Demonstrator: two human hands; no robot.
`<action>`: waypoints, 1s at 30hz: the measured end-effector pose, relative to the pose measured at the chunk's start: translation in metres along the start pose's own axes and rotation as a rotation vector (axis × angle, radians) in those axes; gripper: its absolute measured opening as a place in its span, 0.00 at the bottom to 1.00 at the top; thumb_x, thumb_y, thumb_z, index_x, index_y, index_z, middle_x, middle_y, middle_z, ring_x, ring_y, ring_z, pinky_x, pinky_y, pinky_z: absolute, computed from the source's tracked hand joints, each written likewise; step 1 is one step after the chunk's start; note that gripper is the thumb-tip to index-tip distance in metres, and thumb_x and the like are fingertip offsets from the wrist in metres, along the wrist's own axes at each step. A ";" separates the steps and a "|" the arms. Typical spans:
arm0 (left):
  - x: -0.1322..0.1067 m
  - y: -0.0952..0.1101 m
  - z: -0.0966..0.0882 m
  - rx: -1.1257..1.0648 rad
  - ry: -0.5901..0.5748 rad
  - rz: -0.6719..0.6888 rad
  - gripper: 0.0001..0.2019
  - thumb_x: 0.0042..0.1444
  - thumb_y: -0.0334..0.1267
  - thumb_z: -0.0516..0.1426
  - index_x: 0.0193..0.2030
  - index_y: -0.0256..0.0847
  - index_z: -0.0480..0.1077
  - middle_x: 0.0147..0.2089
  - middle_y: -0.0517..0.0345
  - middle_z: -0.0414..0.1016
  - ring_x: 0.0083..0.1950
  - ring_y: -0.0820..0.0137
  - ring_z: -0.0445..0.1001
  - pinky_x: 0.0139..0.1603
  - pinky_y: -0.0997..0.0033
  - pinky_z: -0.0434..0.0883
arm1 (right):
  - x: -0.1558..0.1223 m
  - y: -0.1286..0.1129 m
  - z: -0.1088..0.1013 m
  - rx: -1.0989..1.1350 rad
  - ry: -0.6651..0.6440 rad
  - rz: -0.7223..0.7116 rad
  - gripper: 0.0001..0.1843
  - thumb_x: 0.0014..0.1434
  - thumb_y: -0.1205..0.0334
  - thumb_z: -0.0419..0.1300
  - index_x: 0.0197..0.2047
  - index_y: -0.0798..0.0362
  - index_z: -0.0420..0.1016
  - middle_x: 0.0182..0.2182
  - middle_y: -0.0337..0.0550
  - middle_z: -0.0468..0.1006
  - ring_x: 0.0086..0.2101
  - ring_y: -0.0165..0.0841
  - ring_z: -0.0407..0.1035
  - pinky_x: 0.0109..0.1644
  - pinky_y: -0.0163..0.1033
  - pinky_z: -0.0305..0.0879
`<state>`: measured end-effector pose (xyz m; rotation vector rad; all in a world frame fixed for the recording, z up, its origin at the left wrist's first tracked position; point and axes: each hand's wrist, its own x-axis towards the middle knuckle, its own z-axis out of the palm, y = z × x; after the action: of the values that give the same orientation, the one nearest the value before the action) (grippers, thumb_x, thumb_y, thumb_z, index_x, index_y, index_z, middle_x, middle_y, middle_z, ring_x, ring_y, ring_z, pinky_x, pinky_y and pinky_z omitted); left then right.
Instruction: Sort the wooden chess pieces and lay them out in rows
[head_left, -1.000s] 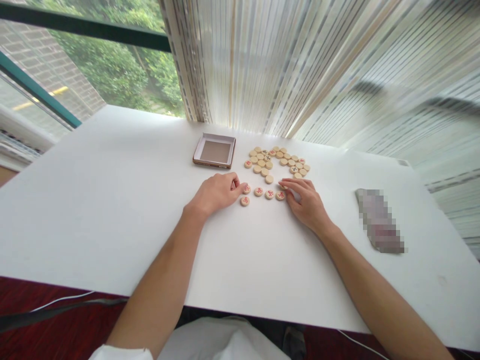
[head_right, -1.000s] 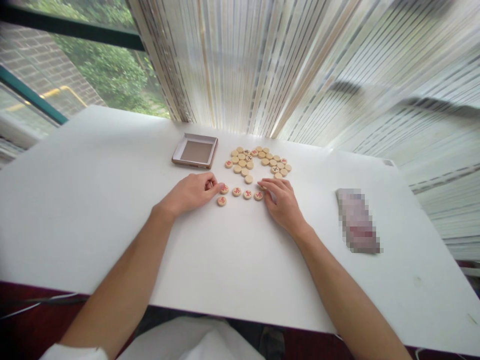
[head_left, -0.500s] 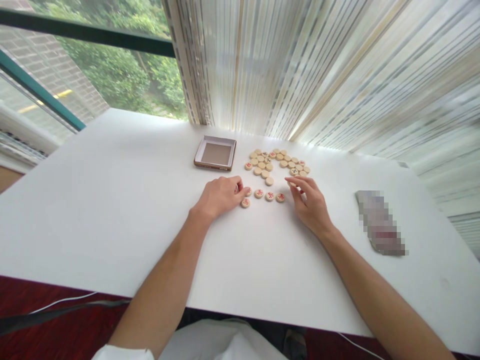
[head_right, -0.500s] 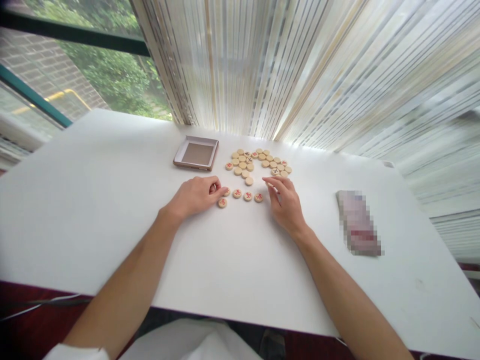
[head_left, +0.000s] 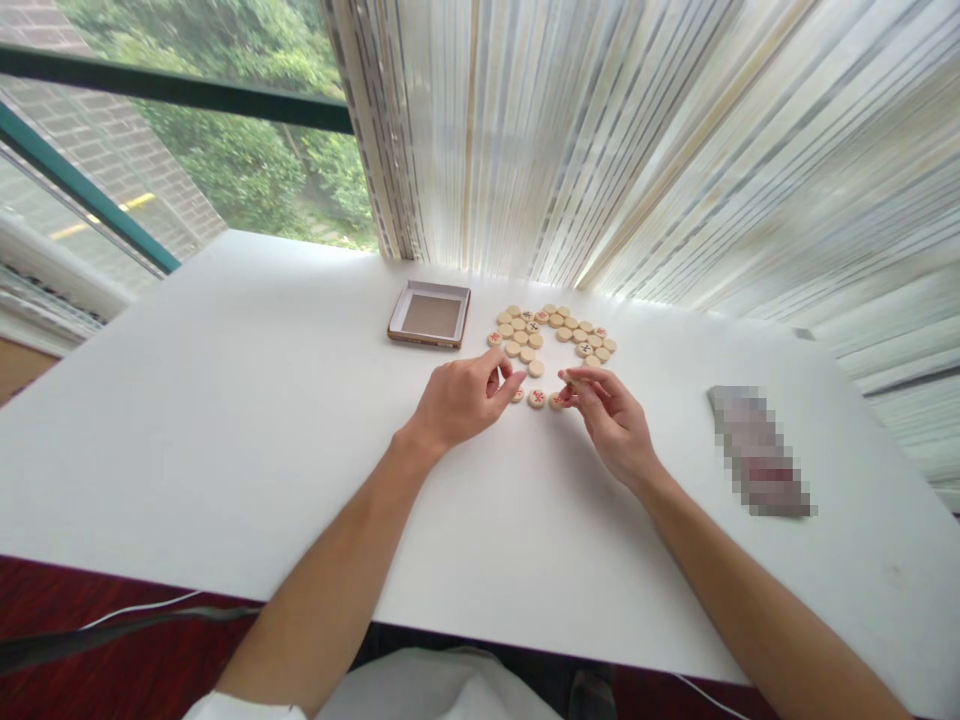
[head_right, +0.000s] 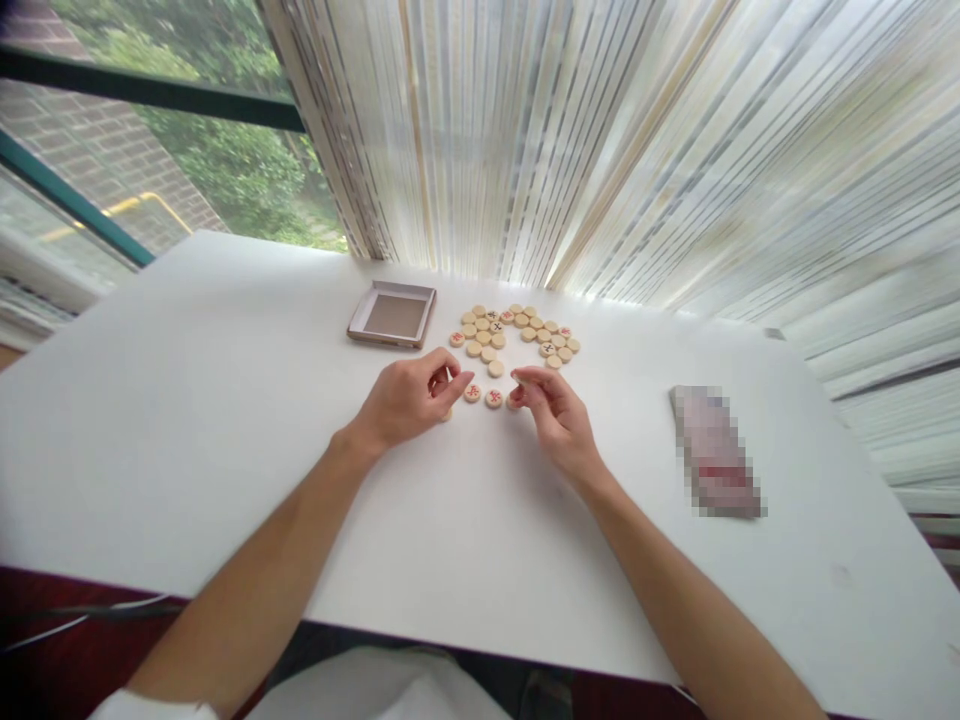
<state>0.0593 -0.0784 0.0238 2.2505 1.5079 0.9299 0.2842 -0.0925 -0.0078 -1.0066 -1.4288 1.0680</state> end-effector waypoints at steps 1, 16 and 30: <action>-0.001 0.002 0.001 -0.037 0.004 0.040 0.12 0.65 0.48 0.56 0.38 0.42 0.70 0.25 0.64 0.72 0.25 0.74 0.68 0.29 0.75 0.60 | -0.001 -0.001 0.002 0.065 -0.017 0.031 0.11 0.67 0.55 0.60 0.51 0.44 0.75 0.44 0.42 0.78 0.39 0.33 0.73 0.49 0.45 0.72; -0.007 0.010 0.009 -0.180 -0.060 0.219 0.11 0.62 0.44 0.59 0.49 0.44 0.73 0.29 0.65 0.70 0.28 0.76 0.67 0.32 0.76 0.64 | -0.010 -0.010 0.012 0.299 -0.211 0.181 0.09 0.66 0.53 0.62 0.48 0.45 0.74 0.33 0.37 0.75 0.33 0.30 0.69 0.40 0.38 0.68; -0.009 0.018 0.014 -0.487 -0.171 0.118 0.09 0.65 0.42 0.57 0.43 0.39 0.72 0.34 0.60 0.78 0.27 0.77 0.69 0.28 0.77 0.64 | -0.015 -0.009 0.012 -0.067 -0.136 -0.001 0.10 0.69 0.52 0.58 0.43 0.50 0.73 0.30 0.39 0.76 0.30 0.31 0.72 0.37 0.39 0.71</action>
<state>0.0787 -0.0925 0.0200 2.0123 0.9570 0.9814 0.2733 -0.1102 -0.0039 -0.9961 -1.5839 1.1114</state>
